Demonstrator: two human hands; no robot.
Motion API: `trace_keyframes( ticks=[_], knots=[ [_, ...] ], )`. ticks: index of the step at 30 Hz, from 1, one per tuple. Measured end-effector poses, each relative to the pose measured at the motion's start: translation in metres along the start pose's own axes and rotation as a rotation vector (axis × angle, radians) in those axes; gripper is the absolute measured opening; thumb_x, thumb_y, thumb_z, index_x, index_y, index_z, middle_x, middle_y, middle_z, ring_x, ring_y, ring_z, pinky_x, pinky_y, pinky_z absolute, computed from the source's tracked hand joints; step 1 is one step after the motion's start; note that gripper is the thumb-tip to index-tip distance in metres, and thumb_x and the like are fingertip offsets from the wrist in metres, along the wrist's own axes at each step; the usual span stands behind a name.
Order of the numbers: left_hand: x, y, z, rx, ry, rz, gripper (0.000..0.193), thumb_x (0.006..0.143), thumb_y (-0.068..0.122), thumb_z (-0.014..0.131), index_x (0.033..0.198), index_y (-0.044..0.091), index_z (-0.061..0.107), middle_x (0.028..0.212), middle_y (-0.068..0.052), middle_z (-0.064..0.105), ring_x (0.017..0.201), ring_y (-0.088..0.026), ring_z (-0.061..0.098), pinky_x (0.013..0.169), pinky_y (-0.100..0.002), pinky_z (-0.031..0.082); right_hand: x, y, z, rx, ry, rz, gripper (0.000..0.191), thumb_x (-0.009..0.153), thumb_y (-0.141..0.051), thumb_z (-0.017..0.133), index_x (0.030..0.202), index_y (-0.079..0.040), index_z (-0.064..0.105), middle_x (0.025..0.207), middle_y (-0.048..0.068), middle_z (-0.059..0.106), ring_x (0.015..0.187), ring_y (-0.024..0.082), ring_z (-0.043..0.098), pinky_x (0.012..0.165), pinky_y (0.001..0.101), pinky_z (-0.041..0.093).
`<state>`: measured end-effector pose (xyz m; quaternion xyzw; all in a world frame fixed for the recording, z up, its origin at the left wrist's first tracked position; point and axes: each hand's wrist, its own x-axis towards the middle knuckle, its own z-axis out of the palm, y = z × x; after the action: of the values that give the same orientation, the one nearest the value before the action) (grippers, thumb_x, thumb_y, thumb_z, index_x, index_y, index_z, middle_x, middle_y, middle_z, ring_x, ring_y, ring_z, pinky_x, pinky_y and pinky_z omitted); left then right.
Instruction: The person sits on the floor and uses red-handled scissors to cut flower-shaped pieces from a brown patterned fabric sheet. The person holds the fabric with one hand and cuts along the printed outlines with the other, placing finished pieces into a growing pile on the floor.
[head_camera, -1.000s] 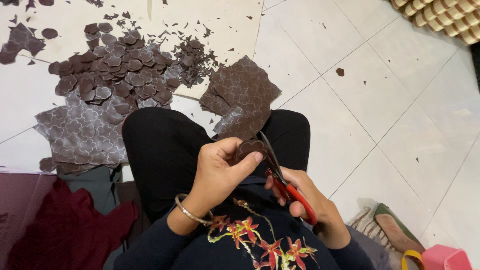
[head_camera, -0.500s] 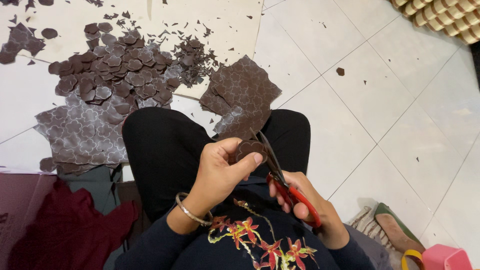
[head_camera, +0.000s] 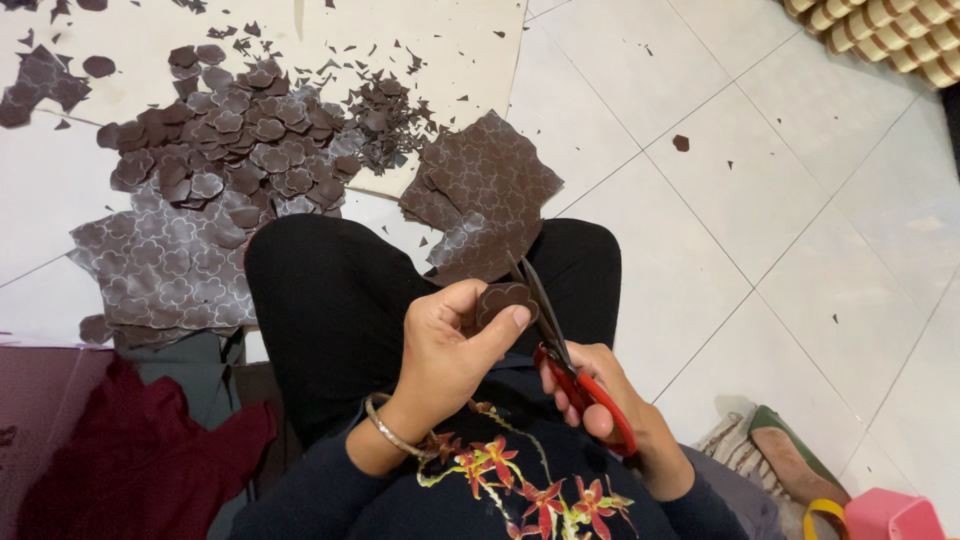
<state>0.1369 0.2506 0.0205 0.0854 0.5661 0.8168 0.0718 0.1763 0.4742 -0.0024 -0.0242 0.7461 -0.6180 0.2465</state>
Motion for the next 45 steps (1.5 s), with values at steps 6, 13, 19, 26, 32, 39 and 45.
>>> trace_keyframes(
  ticks=[6, 13, 19, 26, 32, 39, 45],
  knots=[
    [0.000, -0.003, -0.001, 0.016, 0.007, -0.007, 0.012, 0.092, 0.011, 0.075, 0.087, 0.000, 0.072, 0.067, 0.004, 0.065, 0.058, 0.000, 0.054, 0.050, -0.018, 0.041, 0.001, 0.019, -0.004, 0.003, 0.070, 0.074, 0.097, 0.043, -0.096, 0.065, 0.077, -0.005, 0.058, 0.058, -0.001, 0.055, 0.042, 0.005, 0.051, 0.037, 0.0199, 0.041],
    [0.007, -0.005, -0.003, 0.083, -0.072, -0.028, 0.010, 0.089, 0.008, 0.076, 0.094, 0.000, 0.073, 0.078, 0.005, 0.068, 0.068, 0.001, 0.058, 0.058, -0.017, 0.046, 0.003, 0.030, -0.015, 0.179, 0.077, -0.247, 0.086, 0.063, -0.078, 0.079, 0.101, -0.002, 0.067, 0.068, -0.003, 0.058, 0.053, 0.004, 0.056, 0.049, 0.0186, 0.047],
    [0.009, -0.004, 0.001, 0.263, -0.202, -0.111, 0.014, 0.084, 0.006, 0.078, 0.095, 0.001, 0.072, 0.078, 0.002, 0.070, 0.067, -0.001, 0.059, 0.058, -0.018, 0.048, 0.012, 0.022, -0.008, 0.090, 0.325, -0.273, 0.034, 0.088, -0.027, 0.079, 0.102, -0.001, 0.063, 0.068, 0.001, 0.062, 0.053, 0.007, 0.056, 0.049, 0.0213, 0.046],
    [0.011, -0.023, 0.001, -0.143, -0.193, -0.134, 0.011, 0.092, 0.004, 0.072, 0.101, 0.000, 0.067, 0.092, -0.005, 0.074, 0.083, -0.008, 0.070, 0.076, -0.022, 0.058, 0.015, 0.016, 0.003, 0.087, 0.266, -0.296, 0.027, 0.093, -0.024, 0.069, 0.100, 0.001, 0.062, 0.061, 0.003, 0.062, 0.050, 0.011, 0.058, 0.048, 0.0245, 0.046],
    [0.018, -0.034, -0.004, -0.344, -0.026, -0.101, 0.008, 0.096, 0.000, 0.065, 0.102, -0.002, 0.061, 0.095, -0.009, 0.073, 0.084, -0.013, 0.071, 0.076, -0.030, 0.064, 0.017, 0.021, 0.000, 0.118, 0.128, -0.272, 0.064, 0.087, -0.055, 0.072, 0.116, 0.000, 0.060, 0.081, 0.001, 0.055, 0.068, 0.009, 0.056, 0.066, 0.0253, 0.052],
    [0.019, -0.025, -0.004, -0.332, 0.018, -0.071, 0.013, 0.093, -0.002, 0.065, 0.105, -0.003, 0.062, 0.095, -0.008, 0.072, 0.081, -0.013, 0.072, 0.074, -0.029, 0.064, 0.009, 0.010, -0.005, -0.012, 0.070, -0.183, 0.091, 0.074, -0.080, 0.071, 0.116, 0.000, 0.061, 0.080, 0.001, 0.050, 0.072, 0.010, 0.051, 0.068, 0.0254, 0.047],
    [0.015, -0.020, 0.000, -0.284, 0.018, -0.028, 0.013, 0.093, -0.001, 0.070, 0.104, -0.005, 0.066, 0.095, -0.009, 0.074, 0.080, -0.011, 0.070, 0.072, -0.025, 0.062, 0.003, -0.001, -0.003, -0.129, 0.013, -0.184, 0.110, 0.067, -0.096, 0.056, 0.116, 0.002, 0.063, 0.077, 0.001, 0.055, 0.071, 0.011, 0.056, 0.063, 0.0250, 0.046]
  ],
)
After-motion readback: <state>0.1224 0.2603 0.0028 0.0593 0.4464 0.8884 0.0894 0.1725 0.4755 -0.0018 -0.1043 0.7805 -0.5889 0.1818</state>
